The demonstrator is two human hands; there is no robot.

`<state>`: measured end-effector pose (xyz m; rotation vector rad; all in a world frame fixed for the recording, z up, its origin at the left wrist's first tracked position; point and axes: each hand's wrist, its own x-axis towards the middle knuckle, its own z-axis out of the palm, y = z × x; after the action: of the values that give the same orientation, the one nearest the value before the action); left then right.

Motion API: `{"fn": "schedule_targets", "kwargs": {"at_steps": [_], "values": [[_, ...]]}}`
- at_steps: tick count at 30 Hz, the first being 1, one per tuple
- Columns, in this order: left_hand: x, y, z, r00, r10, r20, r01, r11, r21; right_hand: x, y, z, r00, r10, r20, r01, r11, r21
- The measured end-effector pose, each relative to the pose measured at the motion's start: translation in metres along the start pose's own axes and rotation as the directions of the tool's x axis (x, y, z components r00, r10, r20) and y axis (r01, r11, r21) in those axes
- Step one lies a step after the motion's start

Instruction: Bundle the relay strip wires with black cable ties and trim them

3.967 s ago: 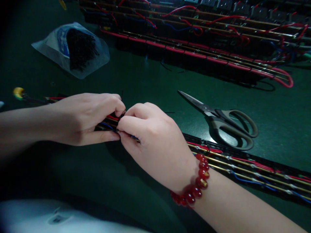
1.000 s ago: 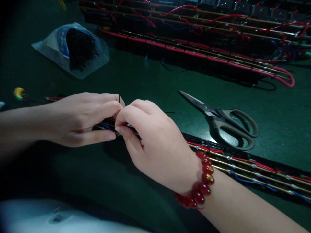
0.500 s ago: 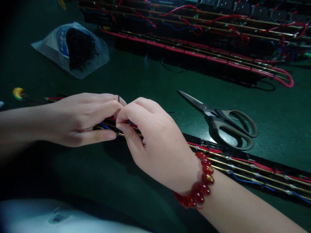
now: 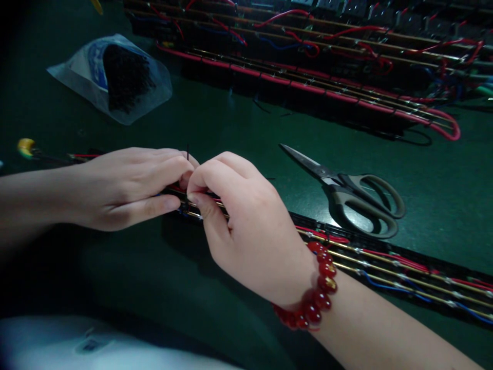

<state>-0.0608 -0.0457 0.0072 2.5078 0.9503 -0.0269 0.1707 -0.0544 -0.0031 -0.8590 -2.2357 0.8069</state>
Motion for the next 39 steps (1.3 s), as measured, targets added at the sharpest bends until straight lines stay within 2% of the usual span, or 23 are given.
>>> {"fn": "schedule_targets", "kwargs": {"at_steps": [4,9,16,23,32,37,39], "values": [[0.0,0.0,0.0,1.0,-0.003,-0.009,0.003,1.0,-0.022,0.0,0.0,0.001,1.0,-0.007,-0.004,0.007,1.0,-0.004],[-0.001,-0.004,0.006,0.995,0.048,-0.083,-0.045,0.998,0.032,0.001,0.001,0.001,1.0,-0.006,0.005,0.006,1.0,0.019],[-0.001,-0.006,0.01,0.993,0.022,-0.119,-0.02,1.0,0.018,0.001,0.0,-0.001,0.999,0.022,0.027,-0.023,1.0,0.015],[0.0,-0.005,0.006,0.997,-0.026,-0.073,0.021,0.998,-0.061,0.002,-0.001,0.001,0.999,0.019,0.031,-0.019,1.0,-0.002],[0.0,-0.006,0.007,0.998,-0.014,-0.068,0.012,1.0,-0.027,0.001,0.0,-0.001,1.0,0.013,-0.003,-0.013,1.0,0.021],[0.0,-0.003,0.01,0.995,0.018,-0.098,-0.017,1.0,0.011,0.001,0.0,0.0,0.999,0.007,-0.032,-0.006,1.0,0.014],[-0.001,-0.002,0.013,0.989,0.011,-0.147,-0.006,0.999,0.033,0.0,0.001,0.0,0.999,0.001,-0.04,-0.001,1.0,0.014]]}}
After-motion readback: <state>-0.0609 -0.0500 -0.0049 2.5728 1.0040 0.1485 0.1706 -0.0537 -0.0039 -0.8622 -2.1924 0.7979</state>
